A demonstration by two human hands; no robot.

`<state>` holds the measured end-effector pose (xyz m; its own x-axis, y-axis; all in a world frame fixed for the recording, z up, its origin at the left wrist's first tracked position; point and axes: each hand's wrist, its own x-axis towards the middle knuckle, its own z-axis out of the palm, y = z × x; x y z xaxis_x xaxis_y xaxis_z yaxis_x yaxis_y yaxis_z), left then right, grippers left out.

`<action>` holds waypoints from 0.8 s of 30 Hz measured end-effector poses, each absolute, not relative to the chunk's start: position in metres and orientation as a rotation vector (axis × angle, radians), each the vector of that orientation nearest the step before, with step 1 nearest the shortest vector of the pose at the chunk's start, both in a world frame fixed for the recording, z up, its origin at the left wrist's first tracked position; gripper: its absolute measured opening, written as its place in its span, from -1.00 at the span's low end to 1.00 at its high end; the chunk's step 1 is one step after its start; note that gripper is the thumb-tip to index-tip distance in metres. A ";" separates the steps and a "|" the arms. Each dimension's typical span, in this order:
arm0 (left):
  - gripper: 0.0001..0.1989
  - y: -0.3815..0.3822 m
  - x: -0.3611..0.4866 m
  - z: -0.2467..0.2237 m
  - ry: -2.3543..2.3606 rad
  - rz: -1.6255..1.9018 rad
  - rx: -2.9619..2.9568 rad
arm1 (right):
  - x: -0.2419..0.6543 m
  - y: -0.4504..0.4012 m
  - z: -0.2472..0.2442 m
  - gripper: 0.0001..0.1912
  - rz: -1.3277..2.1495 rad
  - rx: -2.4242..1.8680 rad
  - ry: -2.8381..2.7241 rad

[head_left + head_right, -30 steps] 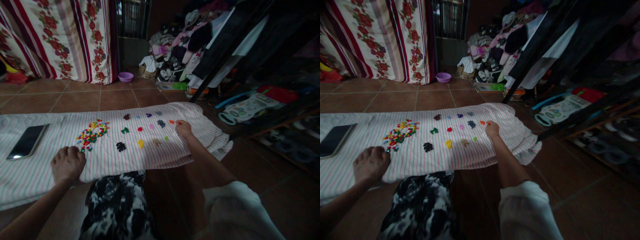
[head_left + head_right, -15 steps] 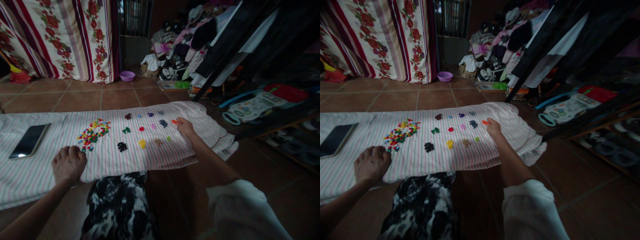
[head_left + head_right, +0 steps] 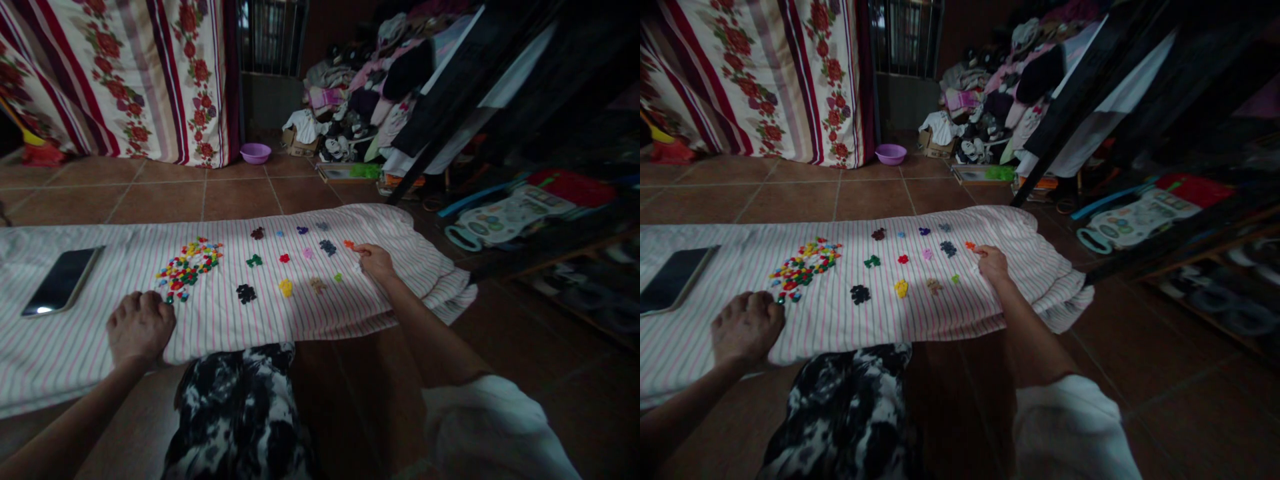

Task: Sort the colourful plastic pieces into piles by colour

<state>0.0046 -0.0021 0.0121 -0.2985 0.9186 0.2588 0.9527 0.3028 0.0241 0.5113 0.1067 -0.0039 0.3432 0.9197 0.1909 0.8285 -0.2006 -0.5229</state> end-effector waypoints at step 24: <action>-0.64 -0.003 0.006 0.017 -2.374 -0.270 -1.794 | 0.483 0.130 -0.002 -0.55 0.089 -2.214 -1.812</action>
